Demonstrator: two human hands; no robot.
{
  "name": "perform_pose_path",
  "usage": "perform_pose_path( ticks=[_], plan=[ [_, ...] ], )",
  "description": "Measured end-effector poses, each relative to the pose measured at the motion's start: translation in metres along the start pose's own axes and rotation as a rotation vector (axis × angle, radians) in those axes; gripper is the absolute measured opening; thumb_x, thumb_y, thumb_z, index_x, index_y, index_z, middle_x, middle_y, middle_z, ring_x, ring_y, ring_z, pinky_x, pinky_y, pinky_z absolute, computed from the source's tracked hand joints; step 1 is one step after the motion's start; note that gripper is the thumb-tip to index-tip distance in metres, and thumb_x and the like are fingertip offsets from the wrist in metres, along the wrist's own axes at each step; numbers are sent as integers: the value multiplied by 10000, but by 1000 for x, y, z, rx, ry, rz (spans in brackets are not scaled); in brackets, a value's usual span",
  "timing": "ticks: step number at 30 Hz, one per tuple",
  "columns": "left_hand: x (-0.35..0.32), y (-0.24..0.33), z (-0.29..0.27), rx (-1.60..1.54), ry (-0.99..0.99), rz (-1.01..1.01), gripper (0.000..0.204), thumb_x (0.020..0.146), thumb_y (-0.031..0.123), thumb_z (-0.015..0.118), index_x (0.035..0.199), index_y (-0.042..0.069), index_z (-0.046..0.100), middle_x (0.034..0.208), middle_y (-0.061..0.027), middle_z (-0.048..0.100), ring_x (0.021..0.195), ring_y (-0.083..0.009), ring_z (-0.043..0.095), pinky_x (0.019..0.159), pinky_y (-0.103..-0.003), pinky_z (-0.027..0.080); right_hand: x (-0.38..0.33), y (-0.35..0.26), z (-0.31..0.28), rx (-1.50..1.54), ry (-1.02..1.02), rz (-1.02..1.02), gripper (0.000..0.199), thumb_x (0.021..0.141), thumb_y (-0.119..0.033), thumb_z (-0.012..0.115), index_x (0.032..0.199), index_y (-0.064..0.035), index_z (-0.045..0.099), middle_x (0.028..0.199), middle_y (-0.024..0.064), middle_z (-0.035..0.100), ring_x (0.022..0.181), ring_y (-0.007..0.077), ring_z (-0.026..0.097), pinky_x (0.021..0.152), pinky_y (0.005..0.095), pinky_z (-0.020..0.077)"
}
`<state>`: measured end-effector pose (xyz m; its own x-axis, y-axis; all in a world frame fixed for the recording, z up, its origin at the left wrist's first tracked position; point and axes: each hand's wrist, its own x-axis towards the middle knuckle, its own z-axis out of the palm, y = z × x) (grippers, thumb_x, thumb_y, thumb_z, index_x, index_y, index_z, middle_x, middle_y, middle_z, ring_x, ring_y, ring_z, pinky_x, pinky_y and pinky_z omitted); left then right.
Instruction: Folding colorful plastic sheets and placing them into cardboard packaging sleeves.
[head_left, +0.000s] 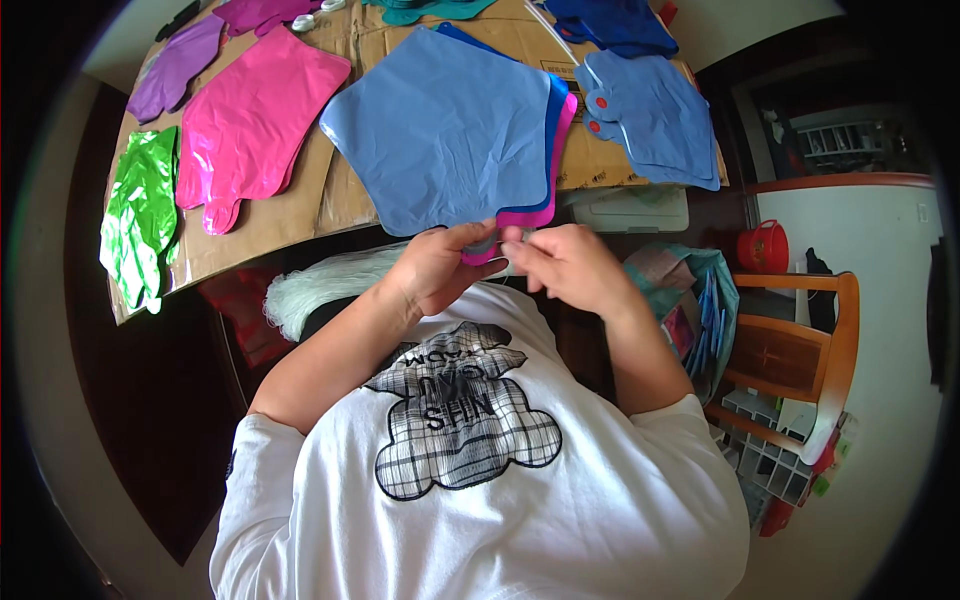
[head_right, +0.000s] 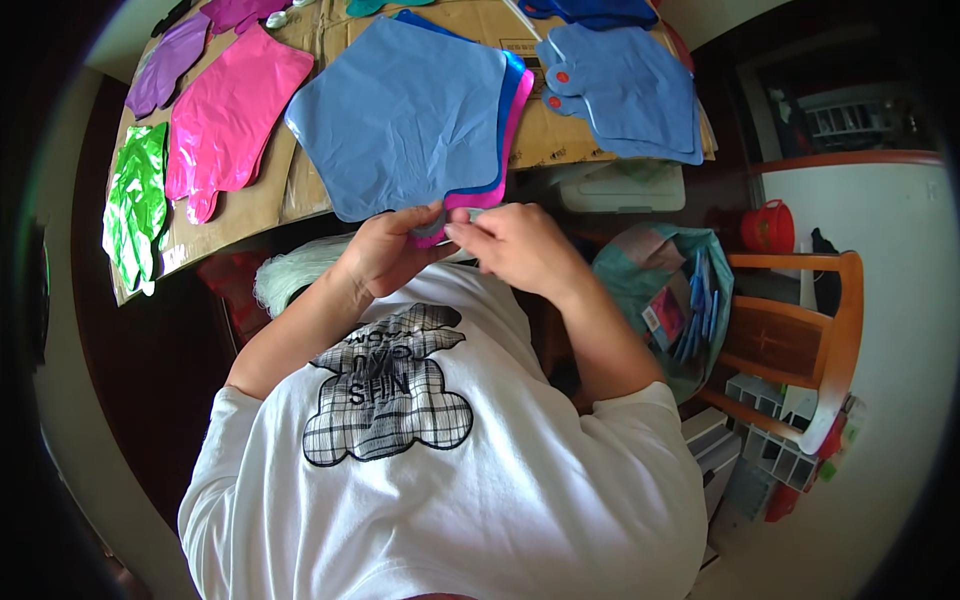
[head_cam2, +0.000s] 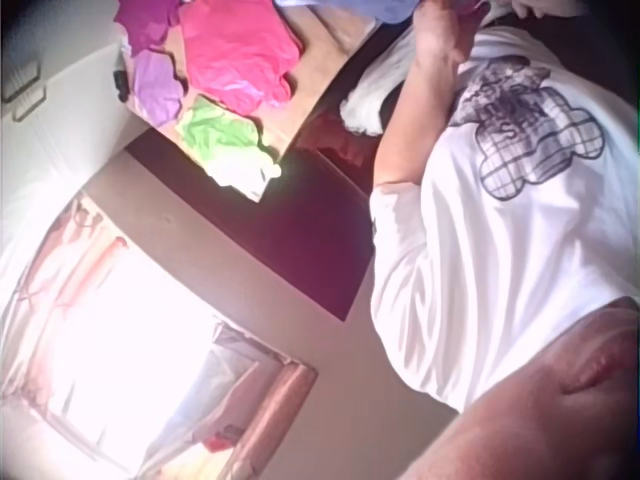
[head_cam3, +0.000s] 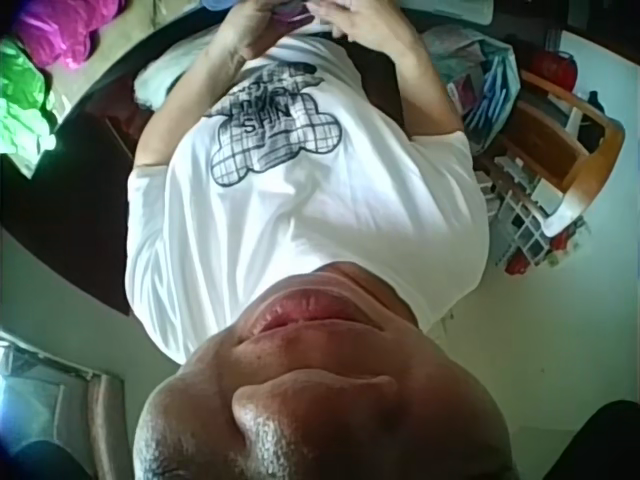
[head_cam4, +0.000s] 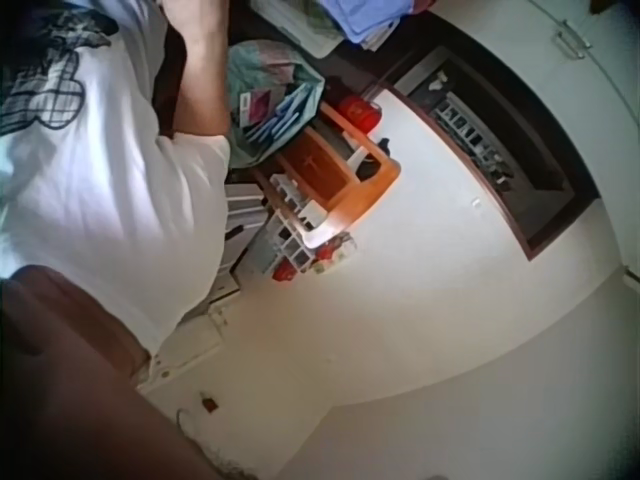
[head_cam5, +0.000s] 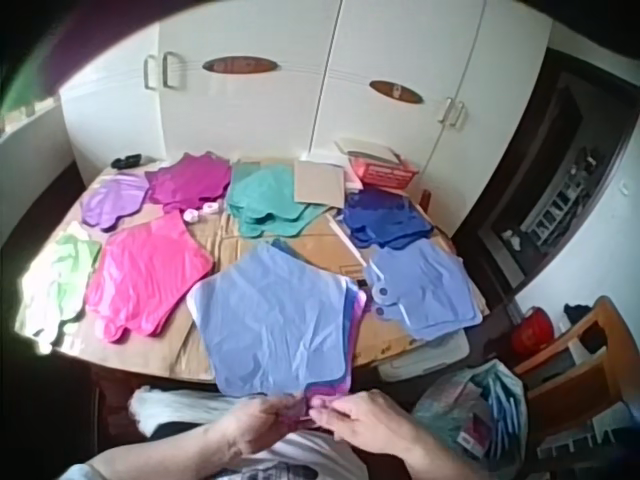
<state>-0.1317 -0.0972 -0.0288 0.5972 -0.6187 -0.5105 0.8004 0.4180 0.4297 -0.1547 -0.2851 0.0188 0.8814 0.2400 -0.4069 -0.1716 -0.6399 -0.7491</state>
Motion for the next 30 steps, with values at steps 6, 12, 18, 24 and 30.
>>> perform_pose_path(
  ticks=[6,12,18,24,30],
  plan=[
    [1,1,-11,-36,-77,-26,222,984,192,490,1054,6,588,971,-66,623,925,-183,598,873,-353,473,10,25,-24,424,19,95,377,946,-391,572,948,-21,641,842,52,666,685,110,633,636,255,499],
    [-15,5,-20,-10,-140,-135,218,968,194,518,1031,0,591,951,-73,622,921,-203,602,871,-343,474,25,15,-1,914,88,35,232,928,-227,626,1007,-9,621,889,20,648,783,100,631,681,260,512],
    [-22,8,-33,-129,-278,-202,307,934,225,565,1097,-35,580,1048,-124,637,1008,-234,608,889,-367,488,22,20,5,767,89,-131,159,923,-128,595,984,6,655,895,7,654,792,57,573,729,230,472],
    [-19,-2,-25,-103,-147,-143,231,967,146,523,1090,-40,585,1038,-127,657,938,-227,639,890,-376,504,21,13,7,670,101,-130,152,920,-101,584,990,12,658,897,5,658,809,57,572,750,240,470],
    [-25,-1,-27,-221,-202,-140,224,965,137,518,1077,-45,586,1034,-130,645,953,-234,626,890,-368,505,22,8,5,641,100,-75,153,909,-110,595,985,7,660,882,-6,654,791,49,560,740,229,461]
  ],
)
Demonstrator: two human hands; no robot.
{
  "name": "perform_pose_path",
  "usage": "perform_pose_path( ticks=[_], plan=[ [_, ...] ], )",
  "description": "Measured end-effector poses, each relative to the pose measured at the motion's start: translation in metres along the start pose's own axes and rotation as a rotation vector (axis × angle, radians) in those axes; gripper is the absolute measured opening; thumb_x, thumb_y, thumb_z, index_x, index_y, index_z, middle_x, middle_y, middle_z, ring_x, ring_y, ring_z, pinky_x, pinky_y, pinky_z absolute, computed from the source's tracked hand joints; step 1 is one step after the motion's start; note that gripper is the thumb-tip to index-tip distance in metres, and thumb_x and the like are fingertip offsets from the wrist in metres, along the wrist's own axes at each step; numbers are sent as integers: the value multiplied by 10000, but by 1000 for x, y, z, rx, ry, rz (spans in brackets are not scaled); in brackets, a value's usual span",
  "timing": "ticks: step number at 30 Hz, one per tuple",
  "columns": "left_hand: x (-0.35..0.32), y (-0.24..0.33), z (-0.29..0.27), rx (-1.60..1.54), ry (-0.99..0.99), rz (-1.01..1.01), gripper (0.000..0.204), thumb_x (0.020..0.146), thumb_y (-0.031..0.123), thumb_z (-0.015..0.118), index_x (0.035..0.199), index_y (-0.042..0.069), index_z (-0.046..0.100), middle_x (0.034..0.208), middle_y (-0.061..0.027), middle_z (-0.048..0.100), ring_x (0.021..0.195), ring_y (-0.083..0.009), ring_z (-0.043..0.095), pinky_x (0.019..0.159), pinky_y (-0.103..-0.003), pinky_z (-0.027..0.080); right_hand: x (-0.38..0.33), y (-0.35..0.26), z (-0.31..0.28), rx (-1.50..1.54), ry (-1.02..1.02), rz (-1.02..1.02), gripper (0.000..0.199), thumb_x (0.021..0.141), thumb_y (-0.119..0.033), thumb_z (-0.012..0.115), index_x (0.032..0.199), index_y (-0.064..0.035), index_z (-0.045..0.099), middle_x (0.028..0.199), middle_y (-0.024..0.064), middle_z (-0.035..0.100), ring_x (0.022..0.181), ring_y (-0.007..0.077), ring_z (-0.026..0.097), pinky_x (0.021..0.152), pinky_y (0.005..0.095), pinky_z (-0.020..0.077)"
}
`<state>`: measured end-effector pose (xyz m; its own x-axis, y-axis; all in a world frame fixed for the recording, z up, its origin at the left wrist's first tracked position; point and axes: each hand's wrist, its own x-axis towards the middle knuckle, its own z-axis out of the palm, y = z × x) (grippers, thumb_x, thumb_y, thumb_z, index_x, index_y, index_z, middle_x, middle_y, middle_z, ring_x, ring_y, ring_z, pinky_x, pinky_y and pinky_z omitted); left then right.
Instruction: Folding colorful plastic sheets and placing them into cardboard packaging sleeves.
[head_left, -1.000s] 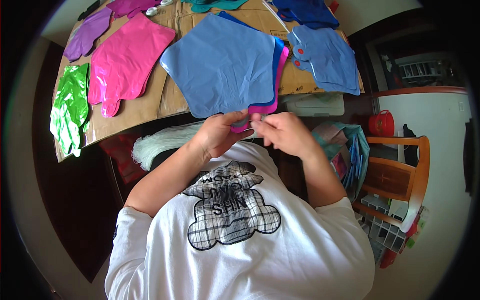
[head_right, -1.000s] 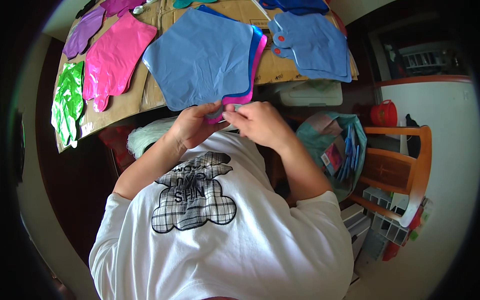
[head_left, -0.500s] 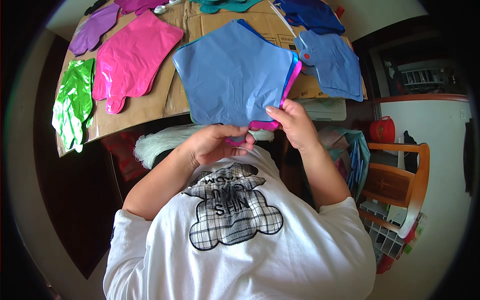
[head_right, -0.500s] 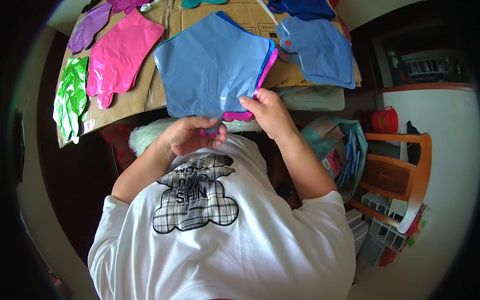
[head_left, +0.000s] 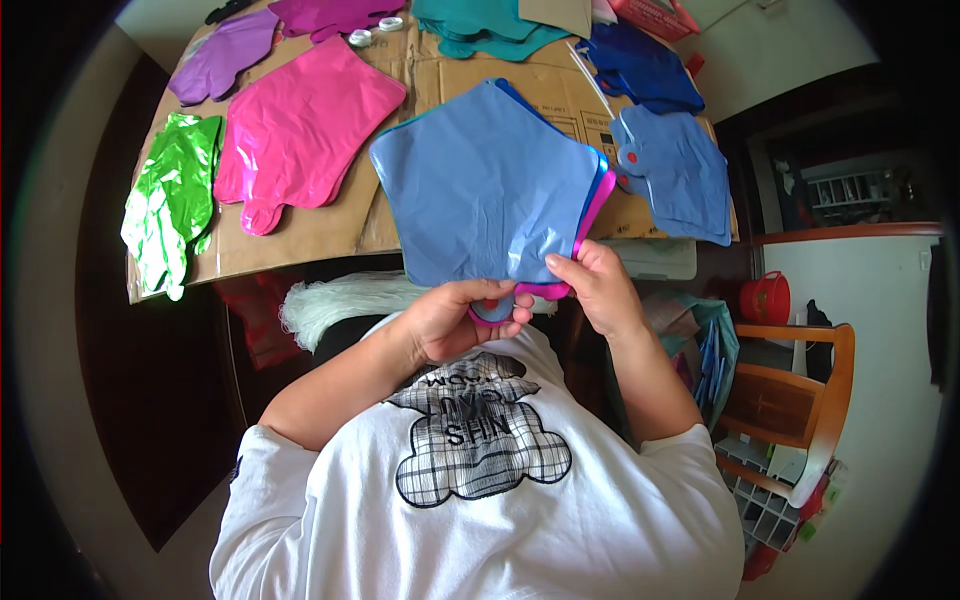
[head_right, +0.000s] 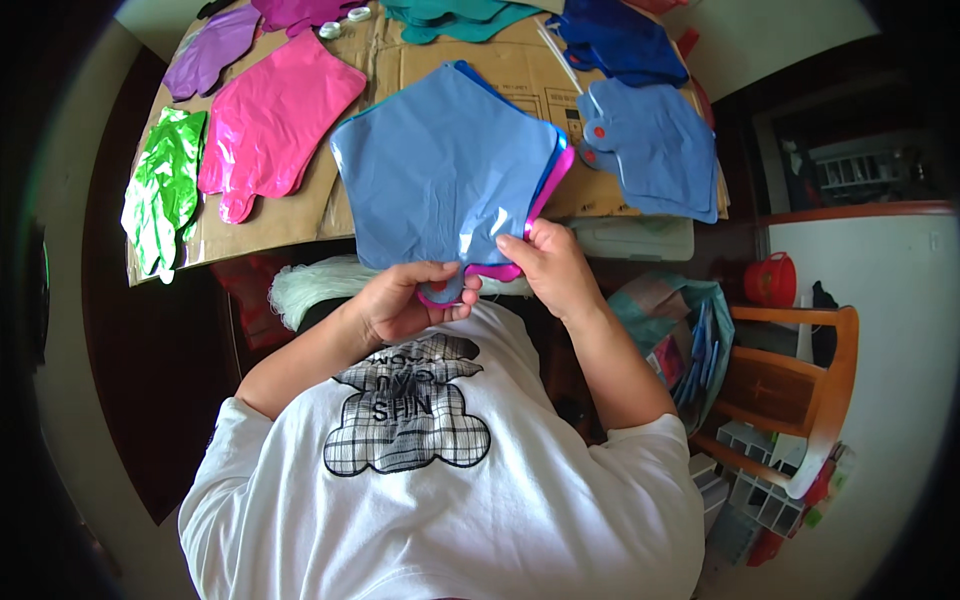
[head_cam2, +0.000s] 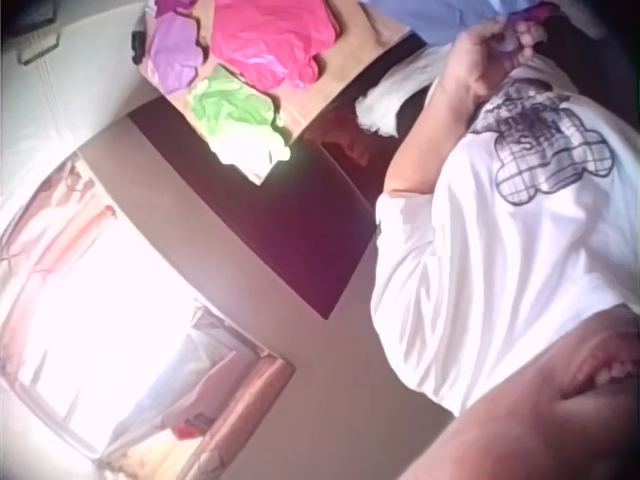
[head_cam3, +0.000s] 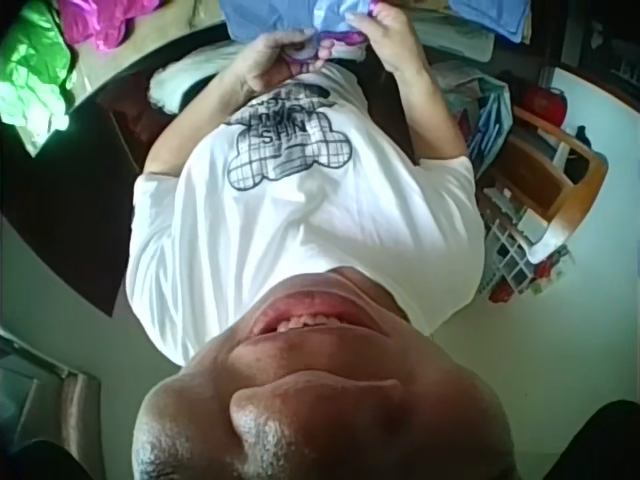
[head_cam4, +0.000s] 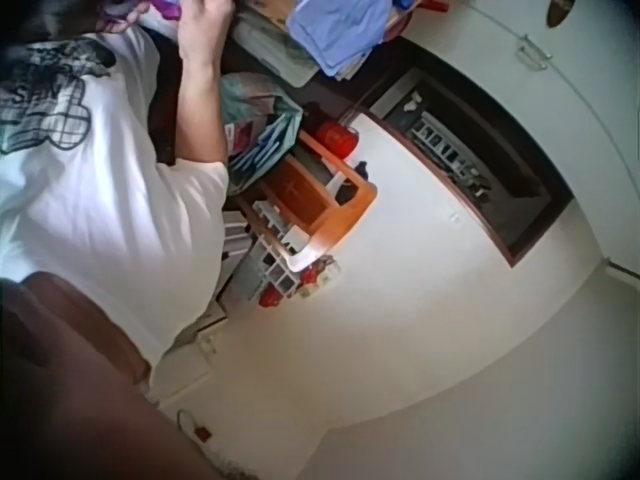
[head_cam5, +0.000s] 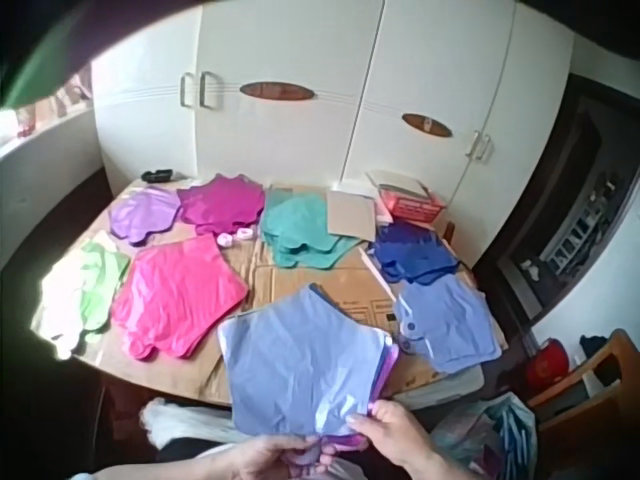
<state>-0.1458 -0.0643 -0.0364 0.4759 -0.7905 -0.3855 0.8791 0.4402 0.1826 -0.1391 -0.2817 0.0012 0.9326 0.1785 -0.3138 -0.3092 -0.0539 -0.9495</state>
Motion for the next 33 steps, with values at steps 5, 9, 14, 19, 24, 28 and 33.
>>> perform_pose_path(
  ticks=[5,9,14,19,24,28,33],
  plan=[
    [-2,2,12,116,193,44,185,951,82,541,1049,-69,580,989,-131,644,880,-215,632,824,-341,528,4,5,-4,89,-32,33,157,897,-122,615,992,-5,658,910,8,660,815,68,576,766,240,470],
    [-5,0,10,153,238,52,132,941,57,557,1007,-49,600,897,-118,646,752,-193,617,723,-300,525,27,-32,-21,396,-112,174,272,888,-87,617,1144,-4,574,1057,78,655,953,184,648,888,352,518],
    [-11,1,13,339,237,108,120,941,64,553,976,-32,617,845,-105,647,694,-180,607,685,-295,514,86,-79,-42,92,-70,102,330,857,-97,655,1162,6,582,1079,104,647,1007,195,630,878,361,516],
    [-7,-2,8,418,203,140,120,929,70,566,970,-26,625,836,-101,655,699,-174,617,679,-293,508,168,-98,-45,-290,-160,178,413,872,-156,659,1219,39,549,1094,114,641,961,177,631,836,322,516],
    [-8,-3,12,587,177,164,144,931,103,563,915,-13,647,840,-89,667,716,-161,629,710,-289,501,229,-109,-3,-540,-127,235,408,869,-251,671,1121,57,583,958,123,661,792,175,623,661,325,527],
    [-5,-2,11,622,170,205,155,933,102,552,904,-13,652,835,-84,668,715,-159,634,725,-284,496,232,-112,44,-850,134,55,390,807,-311,709,857,70,643,747,114,647,591,175,563,517,349,460],
    [-6,-1,12,295,187,41,190,938,128,556,1019,-29,626,947,-107,663,836,-194,648,783,-313,521,238,-108,42,-1027,131,57,189,745,-142,584,652,22,597,639,146,604,532,220,579,475,340,439]
  ],
)
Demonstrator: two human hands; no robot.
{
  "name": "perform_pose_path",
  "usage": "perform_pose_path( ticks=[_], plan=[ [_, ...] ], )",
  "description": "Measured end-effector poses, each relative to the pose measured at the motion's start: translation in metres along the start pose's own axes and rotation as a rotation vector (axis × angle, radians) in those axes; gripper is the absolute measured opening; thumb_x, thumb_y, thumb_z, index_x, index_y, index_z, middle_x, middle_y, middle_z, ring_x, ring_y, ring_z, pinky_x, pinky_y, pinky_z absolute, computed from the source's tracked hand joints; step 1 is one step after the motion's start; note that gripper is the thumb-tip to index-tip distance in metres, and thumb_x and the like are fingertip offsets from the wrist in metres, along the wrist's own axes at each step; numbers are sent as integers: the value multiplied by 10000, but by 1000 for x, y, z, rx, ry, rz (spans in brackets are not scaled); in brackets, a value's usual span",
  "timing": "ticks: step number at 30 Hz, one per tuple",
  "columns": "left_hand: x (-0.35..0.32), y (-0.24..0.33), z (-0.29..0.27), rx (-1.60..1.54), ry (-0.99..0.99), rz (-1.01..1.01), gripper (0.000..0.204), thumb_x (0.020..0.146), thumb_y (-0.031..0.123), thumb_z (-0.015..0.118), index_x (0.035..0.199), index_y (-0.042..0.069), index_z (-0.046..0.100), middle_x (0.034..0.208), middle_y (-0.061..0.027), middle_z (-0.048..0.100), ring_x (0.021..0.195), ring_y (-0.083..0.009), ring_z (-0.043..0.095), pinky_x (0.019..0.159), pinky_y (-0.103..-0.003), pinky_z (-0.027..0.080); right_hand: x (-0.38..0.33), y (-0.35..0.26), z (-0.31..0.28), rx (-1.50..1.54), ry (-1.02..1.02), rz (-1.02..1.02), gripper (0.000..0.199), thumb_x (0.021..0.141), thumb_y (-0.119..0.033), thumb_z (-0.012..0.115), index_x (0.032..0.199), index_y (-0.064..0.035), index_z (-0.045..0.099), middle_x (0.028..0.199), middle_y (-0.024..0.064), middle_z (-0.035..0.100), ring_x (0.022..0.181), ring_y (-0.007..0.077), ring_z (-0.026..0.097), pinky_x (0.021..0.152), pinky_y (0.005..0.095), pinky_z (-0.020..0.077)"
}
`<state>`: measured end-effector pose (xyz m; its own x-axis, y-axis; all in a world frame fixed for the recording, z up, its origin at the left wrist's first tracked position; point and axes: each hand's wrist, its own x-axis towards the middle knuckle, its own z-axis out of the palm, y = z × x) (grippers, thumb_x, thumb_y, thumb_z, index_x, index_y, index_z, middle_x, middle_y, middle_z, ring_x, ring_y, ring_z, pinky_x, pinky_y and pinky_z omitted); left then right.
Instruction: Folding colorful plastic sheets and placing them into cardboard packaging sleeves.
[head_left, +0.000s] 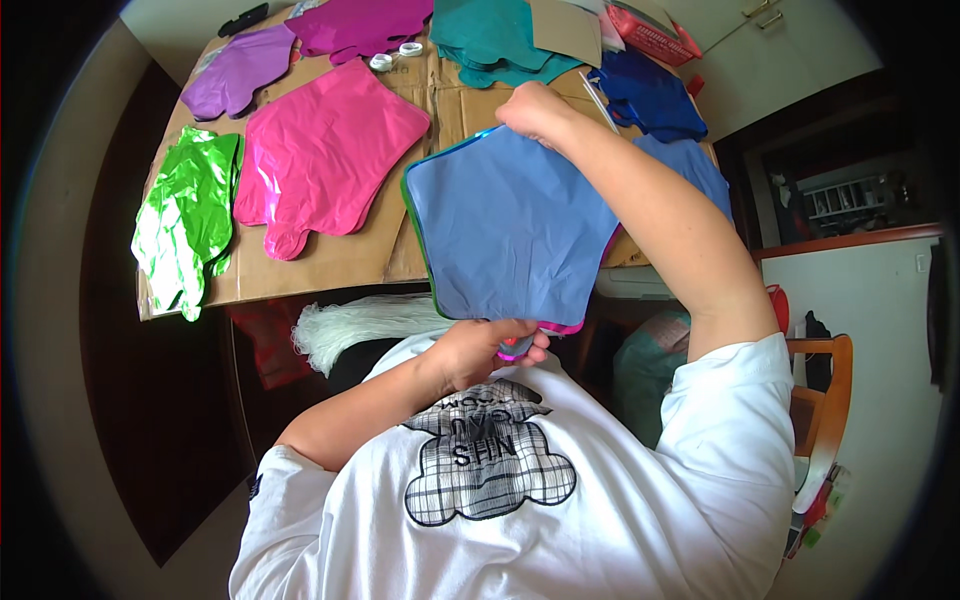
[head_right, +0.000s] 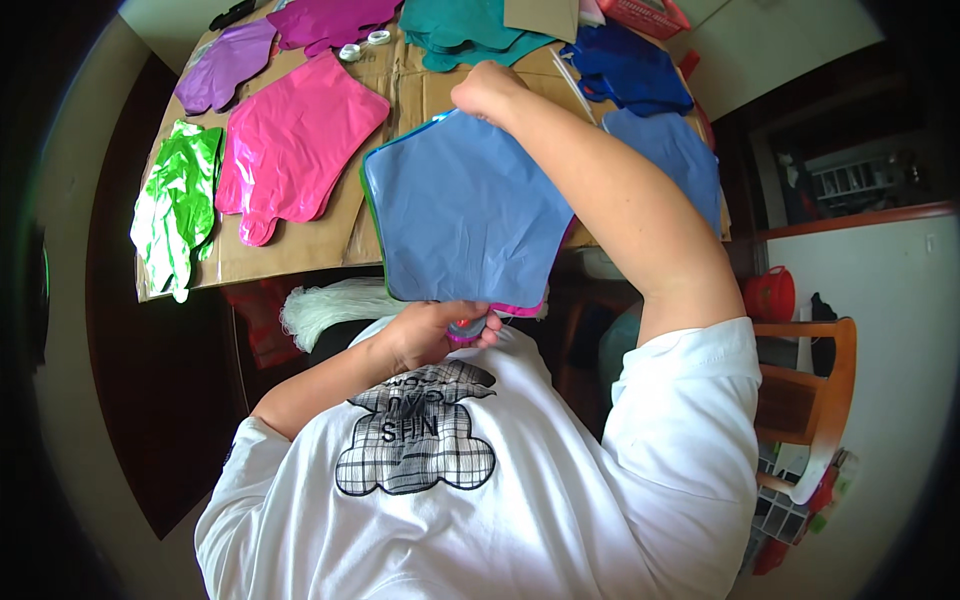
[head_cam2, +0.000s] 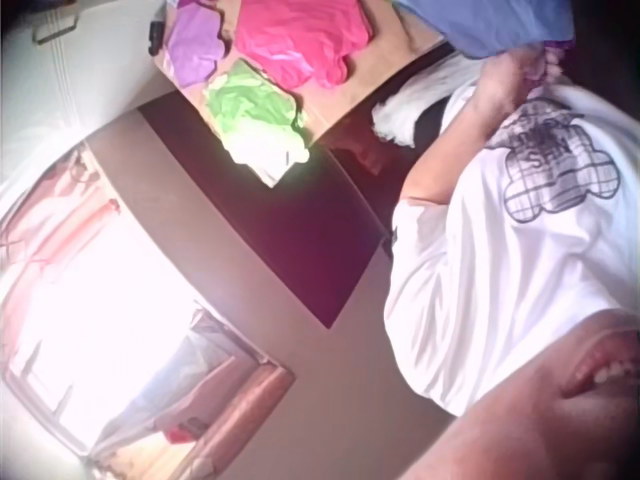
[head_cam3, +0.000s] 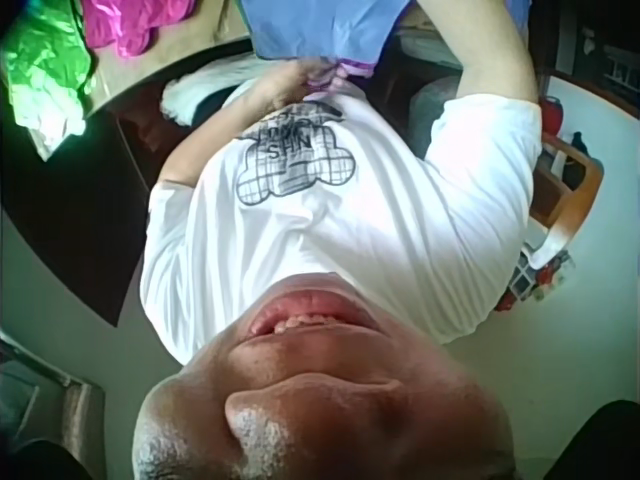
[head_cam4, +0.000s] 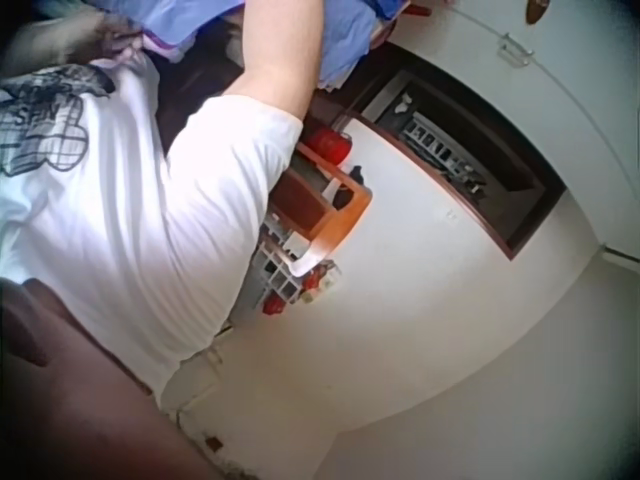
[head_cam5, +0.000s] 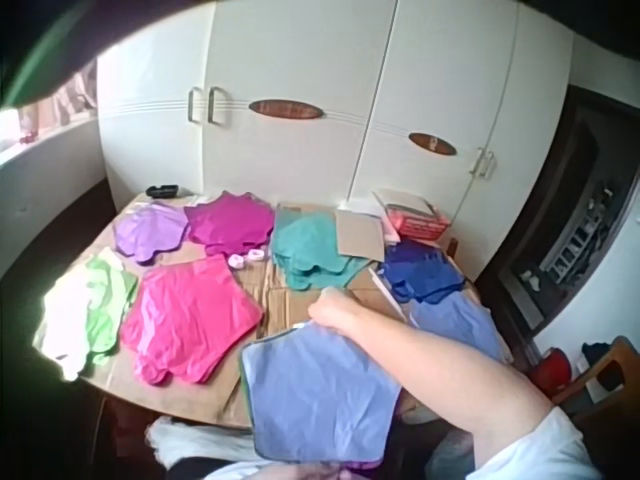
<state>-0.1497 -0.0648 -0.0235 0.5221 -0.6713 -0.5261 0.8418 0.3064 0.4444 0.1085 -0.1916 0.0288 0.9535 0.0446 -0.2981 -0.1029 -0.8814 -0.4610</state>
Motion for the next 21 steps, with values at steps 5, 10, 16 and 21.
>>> perform_pose_path(
  ticks=[5,10,16,21],
  plan=[
    [3,-2,-7,-237,-108,-67,257,930,156,576,1084,-49,593,1005,-122,648,912,-219,643,839,-337,537,16,17,4,117,21,6,156,752,-110,585,684,27,612,651,130,614,530,203,570,470,357,434],
    [4,-1,-8,-245,-81,-67,234,917,168,597,1037,-32,611,978,-105,650,901,-201,645,844,-322,533,-21,-13,-16,351,-128,75,189,778,-137,645,831,44,663,753,128,648,605,193,590,510,375,458],
    [8,-3,-6,-162,-89,-49,214,912,184,612,1004,-10,625,950,-79,647,858,-180,629,834,-301,518,3,9,-8,-5,1,26,241,793,-209,675,771,31,658,723,113,636,597,185,575,520,367,467],
    [7,-3,-5,-158,-106,-38,230,917,189,612,1023,-14,621,979,-80,633,861,-177,621,827,-299,515,4,10,-7,195,-46,29,176,739,-101,593,625,29,566,601,127,560,495,199,528,450,357,411]
  ],
)
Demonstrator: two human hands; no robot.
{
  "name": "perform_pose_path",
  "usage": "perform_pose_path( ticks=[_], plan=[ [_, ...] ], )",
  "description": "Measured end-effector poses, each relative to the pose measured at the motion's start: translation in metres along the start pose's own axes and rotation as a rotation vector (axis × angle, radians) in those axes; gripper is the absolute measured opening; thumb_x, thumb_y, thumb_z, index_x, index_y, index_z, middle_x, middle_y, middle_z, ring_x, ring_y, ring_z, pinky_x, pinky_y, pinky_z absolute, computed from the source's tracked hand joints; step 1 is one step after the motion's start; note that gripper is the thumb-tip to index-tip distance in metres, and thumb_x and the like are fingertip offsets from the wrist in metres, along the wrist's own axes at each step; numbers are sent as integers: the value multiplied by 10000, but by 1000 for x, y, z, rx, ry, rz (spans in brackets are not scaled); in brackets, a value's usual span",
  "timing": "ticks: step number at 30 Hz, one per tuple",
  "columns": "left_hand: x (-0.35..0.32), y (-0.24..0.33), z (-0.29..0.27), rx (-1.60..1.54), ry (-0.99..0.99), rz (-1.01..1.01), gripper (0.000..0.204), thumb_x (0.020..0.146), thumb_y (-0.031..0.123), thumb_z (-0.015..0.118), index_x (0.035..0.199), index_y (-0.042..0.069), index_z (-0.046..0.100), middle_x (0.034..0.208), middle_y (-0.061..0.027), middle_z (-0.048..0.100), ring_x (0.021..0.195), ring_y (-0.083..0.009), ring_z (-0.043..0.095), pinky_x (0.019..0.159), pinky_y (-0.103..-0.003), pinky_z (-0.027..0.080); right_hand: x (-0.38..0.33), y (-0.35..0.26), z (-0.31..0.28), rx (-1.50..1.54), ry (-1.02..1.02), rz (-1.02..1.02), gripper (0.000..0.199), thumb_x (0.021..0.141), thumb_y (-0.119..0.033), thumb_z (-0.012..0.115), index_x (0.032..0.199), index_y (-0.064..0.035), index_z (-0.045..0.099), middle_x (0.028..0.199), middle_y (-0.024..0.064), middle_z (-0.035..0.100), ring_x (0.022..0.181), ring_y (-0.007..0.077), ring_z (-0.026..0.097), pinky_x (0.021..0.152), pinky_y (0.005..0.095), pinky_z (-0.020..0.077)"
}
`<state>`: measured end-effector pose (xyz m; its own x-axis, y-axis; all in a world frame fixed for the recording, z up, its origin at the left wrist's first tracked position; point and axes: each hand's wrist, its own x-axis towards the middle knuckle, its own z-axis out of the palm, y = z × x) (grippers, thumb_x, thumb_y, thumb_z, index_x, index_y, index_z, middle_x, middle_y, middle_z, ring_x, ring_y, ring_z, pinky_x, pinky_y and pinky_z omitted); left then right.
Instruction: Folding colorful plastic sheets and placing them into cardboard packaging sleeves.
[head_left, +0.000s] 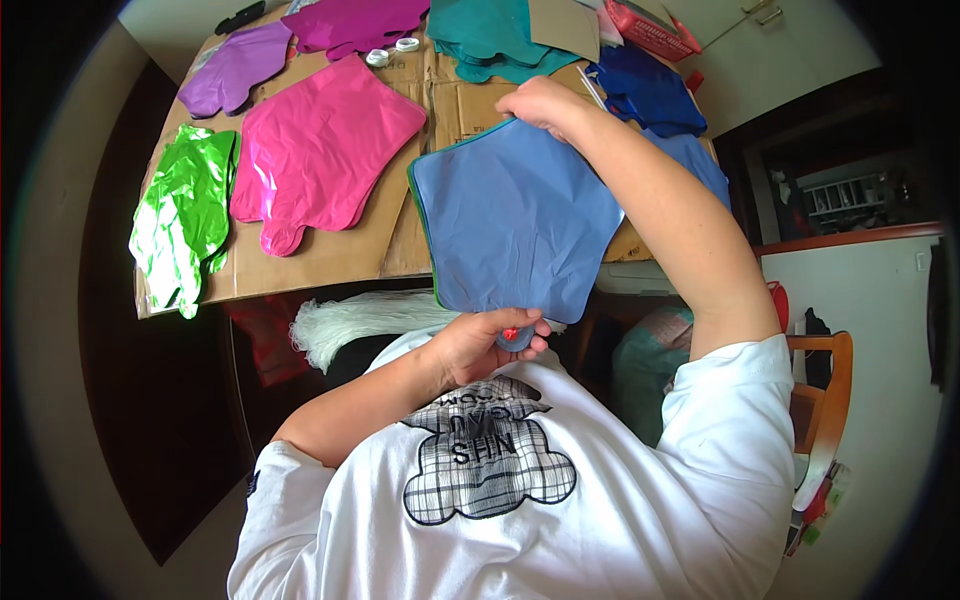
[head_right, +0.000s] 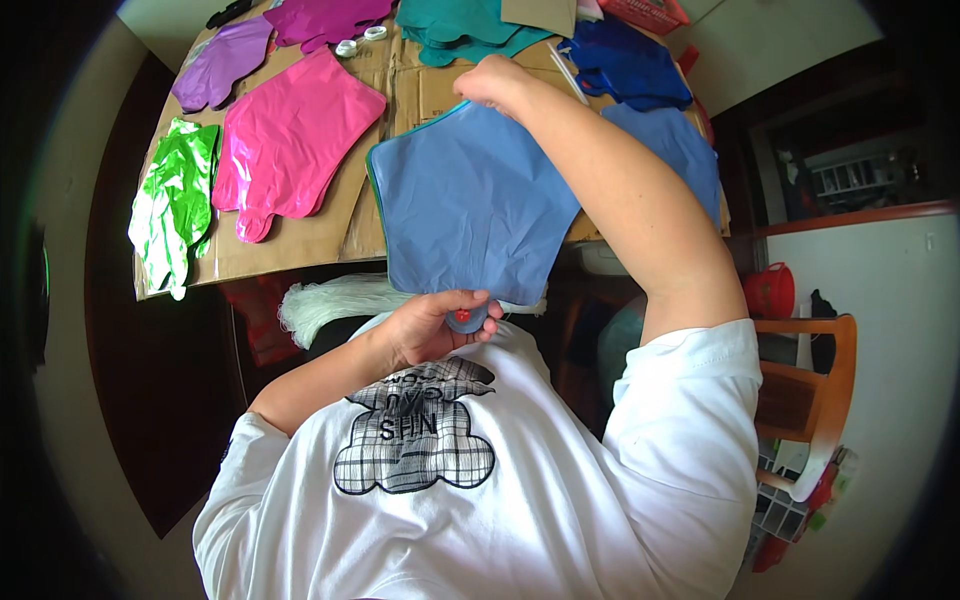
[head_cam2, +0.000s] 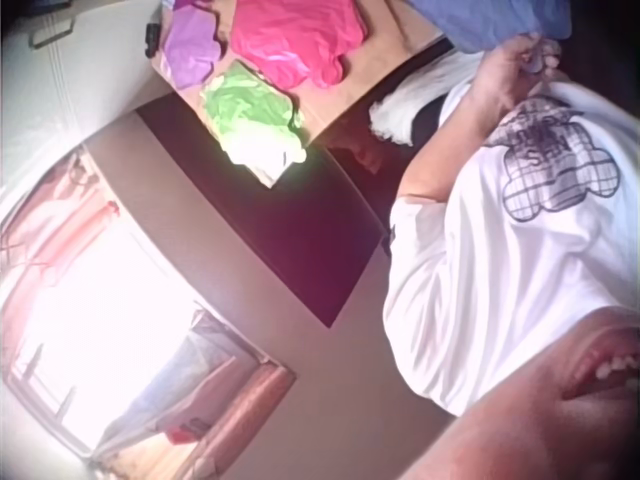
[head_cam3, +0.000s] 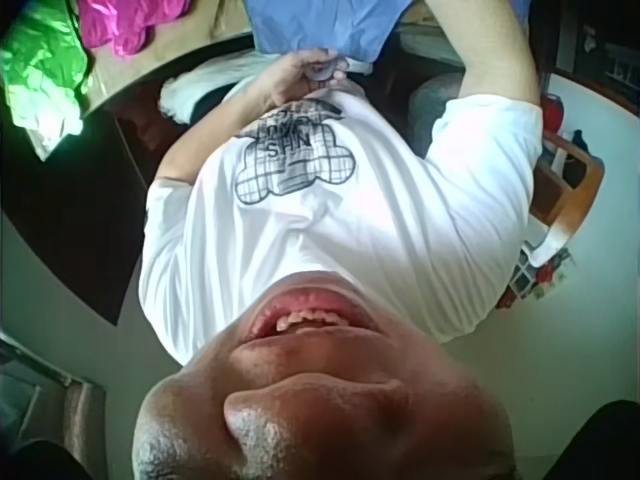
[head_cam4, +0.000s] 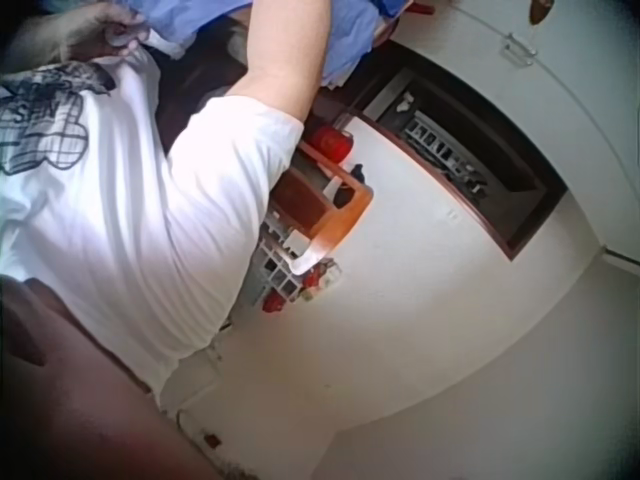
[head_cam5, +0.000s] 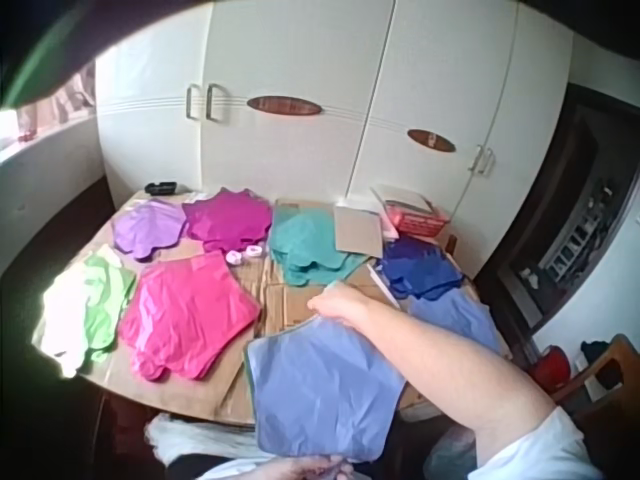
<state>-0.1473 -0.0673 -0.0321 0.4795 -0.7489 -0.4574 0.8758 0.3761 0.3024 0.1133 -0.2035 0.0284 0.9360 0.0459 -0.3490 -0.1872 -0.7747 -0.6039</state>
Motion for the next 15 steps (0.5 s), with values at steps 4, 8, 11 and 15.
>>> perform_pose_path(
  ticks=[4,8,11,15],
  plan=[
    [0,1,4,-1,10,-11,243,919,197,617,1035,-16,618,1001,-83,622,872,-175,618,826,-291,514,5,11,7,-4,70,-120,117,705,-13,503,596,10,540,555,128,530,468,203,510,422,349,379],
    [3,3,5,-3,-9,-20,234,921,204,622,1015,-10,619,976,-78,625,861,-170,616,817,-284,513,25,15,0,-162,30,-42,114,781,-79,597,682,-24,617,606,39,557,502,122,467,434,309,369],
    [5,1,3,3,-6,-26,215,924,205,622,989,0,619,951,-73,628,850,-166,615,810,-281,513,37,30,1,-92,24,-47,115,781,-73,601,677,-28,618,610,38,560,510,114,475,443,305,377],
    [5,4,4,0,18,-6,195,929,203,615,969,12,616,920,-66,633,833,-164,616,804,-280,515,20,12,-3,77,-99,-17,80,784,-80,617,728,-28,642,672,40,593,557,125,518,500,300,424]
  ],
)
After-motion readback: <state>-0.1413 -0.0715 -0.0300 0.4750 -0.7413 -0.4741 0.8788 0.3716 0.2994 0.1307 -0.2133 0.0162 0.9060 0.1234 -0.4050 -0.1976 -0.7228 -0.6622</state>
